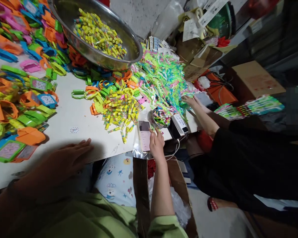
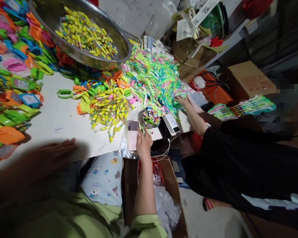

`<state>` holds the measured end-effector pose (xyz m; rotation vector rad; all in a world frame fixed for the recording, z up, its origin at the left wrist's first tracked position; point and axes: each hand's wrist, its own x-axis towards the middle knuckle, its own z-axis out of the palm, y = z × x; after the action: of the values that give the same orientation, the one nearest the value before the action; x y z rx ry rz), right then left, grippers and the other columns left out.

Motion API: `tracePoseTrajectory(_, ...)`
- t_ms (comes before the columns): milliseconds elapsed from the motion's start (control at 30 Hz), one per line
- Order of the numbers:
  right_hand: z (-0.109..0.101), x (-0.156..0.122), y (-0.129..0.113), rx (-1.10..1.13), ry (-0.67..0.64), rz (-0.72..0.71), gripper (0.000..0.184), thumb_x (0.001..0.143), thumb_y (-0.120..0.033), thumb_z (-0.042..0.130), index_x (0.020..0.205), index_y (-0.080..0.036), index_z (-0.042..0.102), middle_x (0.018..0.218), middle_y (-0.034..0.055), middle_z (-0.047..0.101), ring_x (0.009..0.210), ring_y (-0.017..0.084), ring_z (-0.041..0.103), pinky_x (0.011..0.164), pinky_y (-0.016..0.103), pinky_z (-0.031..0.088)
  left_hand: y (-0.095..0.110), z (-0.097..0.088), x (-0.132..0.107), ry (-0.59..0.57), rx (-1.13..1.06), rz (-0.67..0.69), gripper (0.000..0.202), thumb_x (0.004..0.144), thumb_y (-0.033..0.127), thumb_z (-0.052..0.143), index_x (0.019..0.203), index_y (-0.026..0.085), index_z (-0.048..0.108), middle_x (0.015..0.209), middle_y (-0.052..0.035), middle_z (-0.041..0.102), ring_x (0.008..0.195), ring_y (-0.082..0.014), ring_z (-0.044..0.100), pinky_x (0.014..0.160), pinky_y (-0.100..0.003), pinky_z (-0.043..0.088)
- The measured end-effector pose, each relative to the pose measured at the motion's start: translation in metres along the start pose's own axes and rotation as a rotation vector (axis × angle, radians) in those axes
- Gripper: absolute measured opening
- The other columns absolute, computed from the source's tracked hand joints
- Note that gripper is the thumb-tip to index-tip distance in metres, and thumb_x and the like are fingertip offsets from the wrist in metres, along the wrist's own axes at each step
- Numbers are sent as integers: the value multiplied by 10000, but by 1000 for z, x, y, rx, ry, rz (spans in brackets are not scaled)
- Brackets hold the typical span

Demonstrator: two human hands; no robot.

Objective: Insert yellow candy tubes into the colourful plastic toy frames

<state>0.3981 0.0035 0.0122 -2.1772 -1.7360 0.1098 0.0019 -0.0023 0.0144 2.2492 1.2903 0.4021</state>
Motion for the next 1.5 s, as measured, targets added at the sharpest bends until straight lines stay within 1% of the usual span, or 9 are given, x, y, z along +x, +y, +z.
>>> tracePoseTrajectory(133,0,-2,-2,1,5,6,545,998,-489,185,1313,-271,573,1443,114,435,1329,299,381,1051,541,313,-2,3,0,-83,90,14,481,916,415,480,1393,349,467,1477,29,461,1272,-223,546,1044,-405,456)
tracePoseTrajectory(300,3,-17,-4,114,111,38,533,984,-484,237,1340,-200,512,1350,135,535,1270,269,452,1042,488,343,-4,4,1,-86,76,26,483,919,365,489,1399,316,467,1468,9,473,1305,-223,515,1066,-396,439)
tracePoseTrajectory(467,10,-29,-12,166,145,161,627,882,-570,441,1335,-139,493,1302,169,568,1205,315,496,1015,486,365,-4,1,1,-129,63,46,452,927,383,476,1376,341,492,1488,38,439,1332,-212,484,1083,-406,428)
tracePoseTrajectory(667,10,-12,-34,100,88,280,822,674,-541,691,1340,-120,459,1290,195,570,1191,368,504,994,491,361,-11,5,-1,-143,82,34,507,907,386,497,1410,336,456,1506,23,416,1350,-236,461,1075,-409,452)
tracePoseTrajectory(1133,-1,12,-51,-14,-22,383,771,634,-439,707,1285,-105,467,1179,187,586,1145,380,525,984,489,349,-2,2,3,-109,134,41,430,910,395,499,1326,308,565,1456,-29,484,1299,-263,516,1051,-422,484)
tracePoseTrajectory(1267,-3,11,-47,-11,-32,344,837,646,-452,719,1349,-110,422,1215,194,575,1171,381,505,1000,498,318,-9,2,5,-75,108,66,417,877,342,538,1287,306,600,1415,-25,538,1244,-255,572,1043,-397,503)
tracePoseTrajectory(1367,-4,2,-47,2,91,252,849,674,-510,715,1364,-129,401,1296,196,527,1229,385,446,1013,526,284,-10,-4,16,-71,91,76,394,853,315,555,1239,326,630,1262,-13,669,1129,-248,651,980,-378,547)
tracePoseTrajectory(1433,-5,-9,-55,22,195,155,755,736,-510,684,1342,-140,425,1304,190,514,1231,372,435,994,512,297,-4,-11,29,-68,77,71,365,874,325,523,1223,320,632,1194,-15,703,1072,-232,671,934,-361,560)
tracePoseTrajectory(1500,-6,-21,-71,62,173,3,547,839,-433,615,1310,-193,472,1239,150,562,1160,330,490,942,472,327,9,-19,46,-54,41,82,343,900,329,489,1210,294,631,1185,-30,692,1061,-215,656,935,-348,541)
